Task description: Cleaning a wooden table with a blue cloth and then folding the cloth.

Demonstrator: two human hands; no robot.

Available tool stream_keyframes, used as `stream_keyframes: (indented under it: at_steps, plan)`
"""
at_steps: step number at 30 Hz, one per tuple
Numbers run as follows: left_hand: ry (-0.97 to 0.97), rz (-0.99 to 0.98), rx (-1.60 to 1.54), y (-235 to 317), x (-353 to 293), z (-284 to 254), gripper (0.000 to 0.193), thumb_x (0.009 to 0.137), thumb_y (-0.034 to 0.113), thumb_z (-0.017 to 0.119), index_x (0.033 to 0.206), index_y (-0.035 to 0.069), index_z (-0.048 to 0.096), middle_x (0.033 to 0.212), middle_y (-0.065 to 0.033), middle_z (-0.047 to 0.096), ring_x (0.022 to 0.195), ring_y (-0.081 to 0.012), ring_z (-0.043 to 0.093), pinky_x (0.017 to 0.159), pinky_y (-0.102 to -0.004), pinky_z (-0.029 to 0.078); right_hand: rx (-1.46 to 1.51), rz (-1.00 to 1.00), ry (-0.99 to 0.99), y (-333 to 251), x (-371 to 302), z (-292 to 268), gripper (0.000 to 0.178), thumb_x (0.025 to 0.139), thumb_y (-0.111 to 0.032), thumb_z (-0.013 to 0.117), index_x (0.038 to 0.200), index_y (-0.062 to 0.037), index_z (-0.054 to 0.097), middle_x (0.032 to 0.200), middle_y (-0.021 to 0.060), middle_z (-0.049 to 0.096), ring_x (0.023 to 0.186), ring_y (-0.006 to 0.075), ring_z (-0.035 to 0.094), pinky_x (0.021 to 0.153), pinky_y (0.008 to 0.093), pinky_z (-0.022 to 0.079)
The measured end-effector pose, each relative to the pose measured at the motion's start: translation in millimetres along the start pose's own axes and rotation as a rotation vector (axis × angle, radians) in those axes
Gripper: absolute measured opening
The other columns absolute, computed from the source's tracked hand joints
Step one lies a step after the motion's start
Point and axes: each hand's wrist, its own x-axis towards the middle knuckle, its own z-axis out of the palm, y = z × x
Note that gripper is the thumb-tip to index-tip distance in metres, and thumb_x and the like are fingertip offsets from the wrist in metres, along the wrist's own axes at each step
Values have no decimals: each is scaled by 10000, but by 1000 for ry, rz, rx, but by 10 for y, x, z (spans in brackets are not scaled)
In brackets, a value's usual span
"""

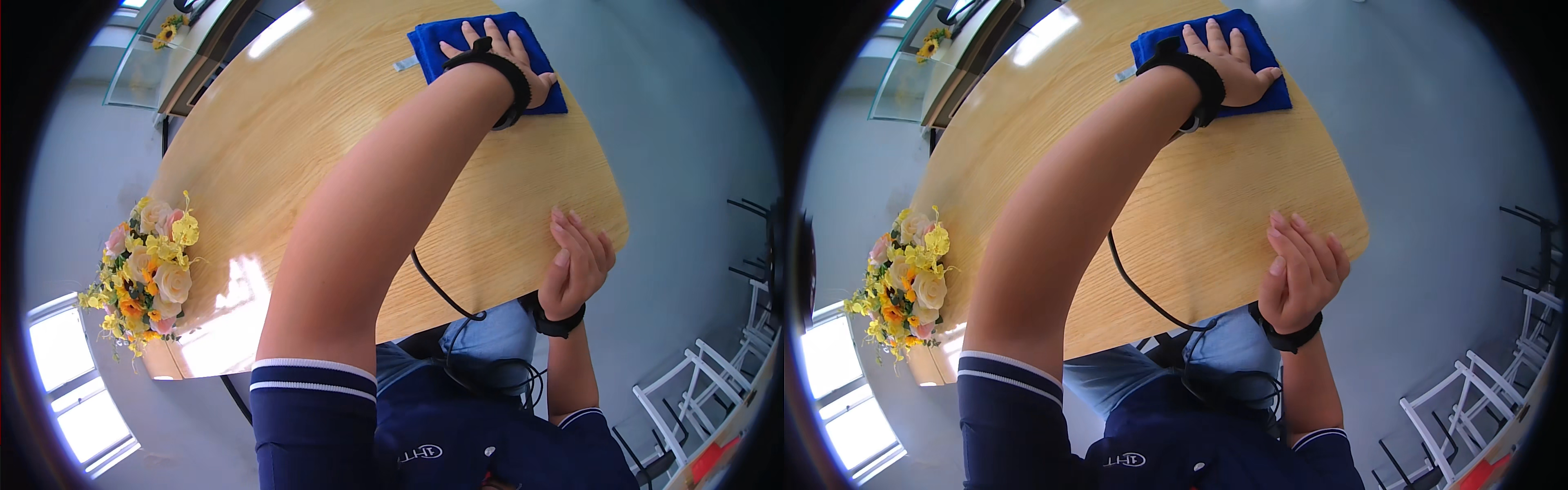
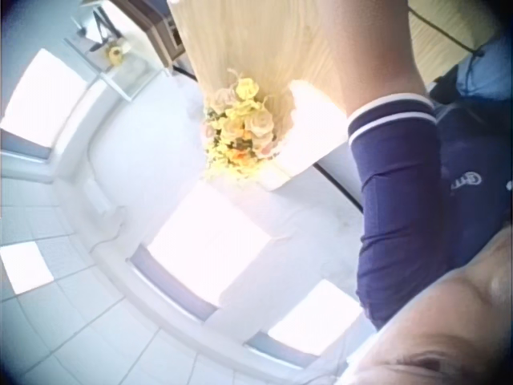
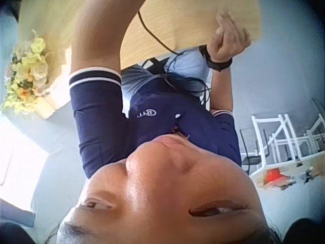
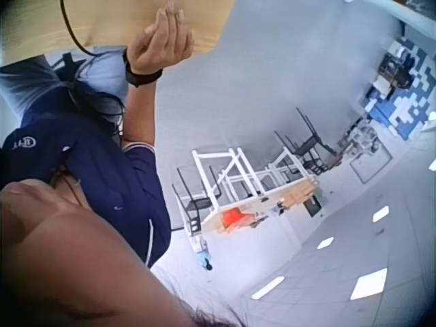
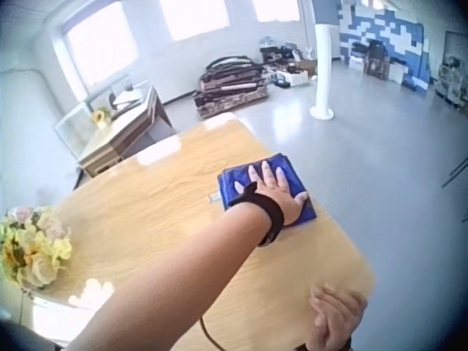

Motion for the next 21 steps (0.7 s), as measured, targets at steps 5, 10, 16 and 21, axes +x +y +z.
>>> stream_keyframes:
  at_steps: [5,10,16,21]
  plan:
    - [-102,18,-47,-165,11,-132,824,865,686,216,1471,141,96,1522,-156,21,1404,-324,-55,1097,-556,13,3,6,26,0,-15,33,257,882,-149,390,917,-70,633,951,37,700,986,190,616,968,319,319]
    - [-75,-70,-101,-605,-165,-199,811,840,716,257,1471,230,106,1535,-65,17,1407,-314,-22,1076,-613,79,33,18,52,19,-4,46,249,882,-113,369,922,-37,603,964,69,696,1003,204,606,936,330,343]
    - [-125,-336,-65,-1808,-686,-164,858,826,736,266,1473,198,95,1537,-67,14,1408,-315,-7,1075,-609,69,69,9,27,32,-7,59,242,883,-89,358,934,-17,583,1000,101,685,998,238,599,932,349,348]
    - [-147,-595,-175,-2912,-1299,30,845,848,712,257,1469,161,103,1528,-136,16,1399,-359,-20,1090,-567,55,63,32,37,58,-29,46,236,894,-78,348,930,-15,572,1014,111,680,1019,249,589,942,360,347]
